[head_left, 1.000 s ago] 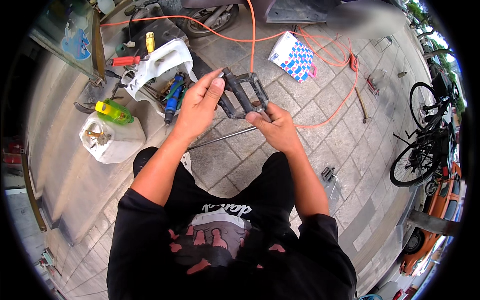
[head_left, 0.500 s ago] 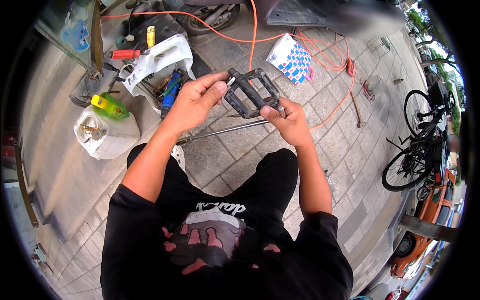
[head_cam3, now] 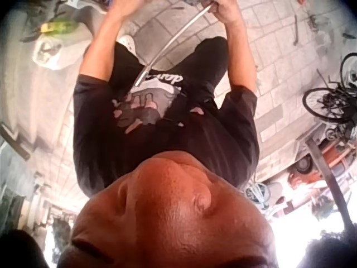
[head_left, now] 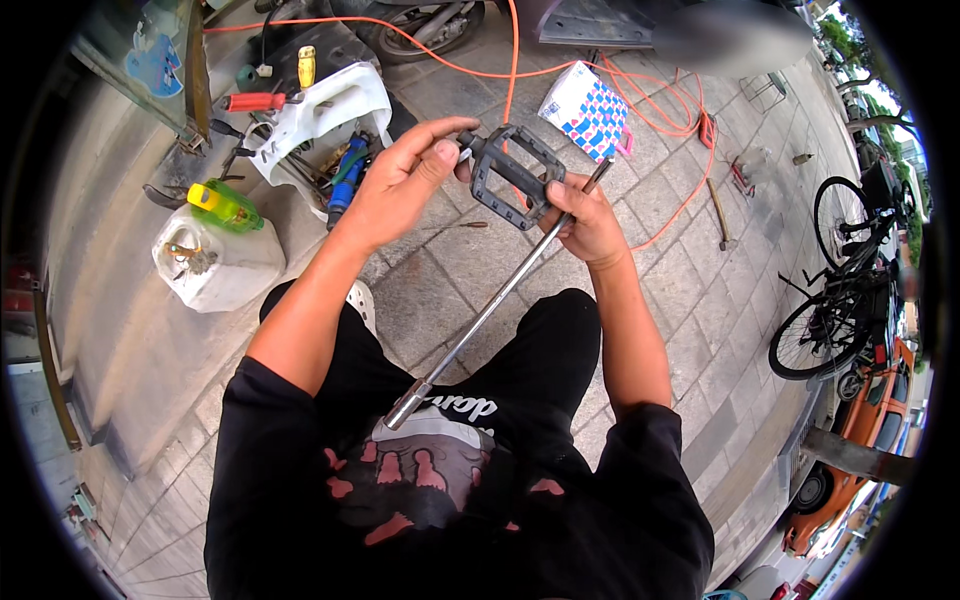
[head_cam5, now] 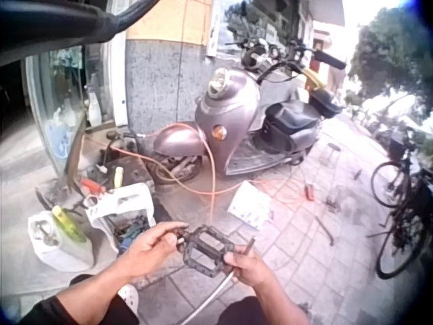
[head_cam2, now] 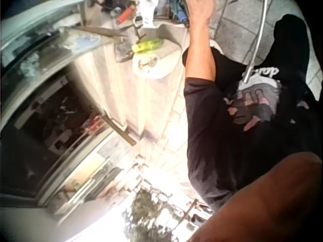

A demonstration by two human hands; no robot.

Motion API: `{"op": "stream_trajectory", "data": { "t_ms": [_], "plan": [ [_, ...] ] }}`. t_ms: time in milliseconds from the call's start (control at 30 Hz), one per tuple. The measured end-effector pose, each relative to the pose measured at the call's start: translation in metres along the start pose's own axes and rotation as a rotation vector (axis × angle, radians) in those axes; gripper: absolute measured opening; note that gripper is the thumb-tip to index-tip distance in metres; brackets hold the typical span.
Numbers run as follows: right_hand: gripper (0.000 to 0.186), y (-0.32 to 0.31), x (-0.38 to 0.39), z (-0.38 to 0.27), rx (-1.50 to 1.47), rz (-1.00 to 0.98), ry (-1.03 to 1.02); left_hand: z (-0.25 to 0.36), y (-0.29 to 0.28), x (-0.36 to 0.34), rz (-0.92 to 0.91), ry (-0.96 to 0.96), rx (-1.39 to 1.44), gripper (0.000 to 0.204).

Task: The person uses a T-wrench to tighten a bicycle pedal held in their left hand. They then walk over to a bicycle, pick up a second pedal from the ground, and attach it to the crank arm.

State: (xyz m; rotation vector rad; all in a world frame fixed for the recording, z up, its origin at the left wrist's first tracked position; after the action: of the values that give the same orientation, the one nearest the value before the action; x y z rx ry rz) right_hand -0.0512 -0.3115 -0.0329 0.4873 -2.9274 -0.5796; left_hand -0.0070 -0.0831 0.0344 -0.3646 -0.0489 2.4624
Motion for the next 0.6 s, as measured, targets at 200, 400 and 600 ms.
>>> {"op": "stream_trajectory", "data": {
  "t_ms": [200, 400, 600],
  "plan": [
    [0.036, 0.005, -0.003, -0.002, 0.187, 0.095, -0.017, -0.017, -0.008, 0.001, 0.064, -0.102, 0.074, 0.031],
    [0.044, 0.017, 0.000, -0.014, 0.511, 0.085, 0.012, -0.020, -0.009, 0.002, 0.128, -0.183, 0.158, 0.029],
    [0.042, 0.020, 0.000, -0.015, 0.593, 0.102, -0.028, -0.026, -0.006, 0.001, 0.074, -0.130, -0.004, 0.047]
  ]
}}
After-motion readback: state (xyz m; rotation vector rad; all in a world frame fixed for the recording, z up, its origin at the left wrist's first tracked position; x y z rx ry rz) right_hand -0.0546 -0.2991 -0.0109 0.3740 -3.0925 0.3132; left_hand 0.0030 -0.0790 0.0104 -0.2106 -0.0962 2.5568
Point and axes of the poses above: each hand's wrist, its own x-axis away from the middle knuckle, its own y-axis out of the palm, z = x × y, the point moved 6 cm from there along -x, towards the middle knuckle, and after that the axes turned 8 degrees about -z, right-handed, at the moved point
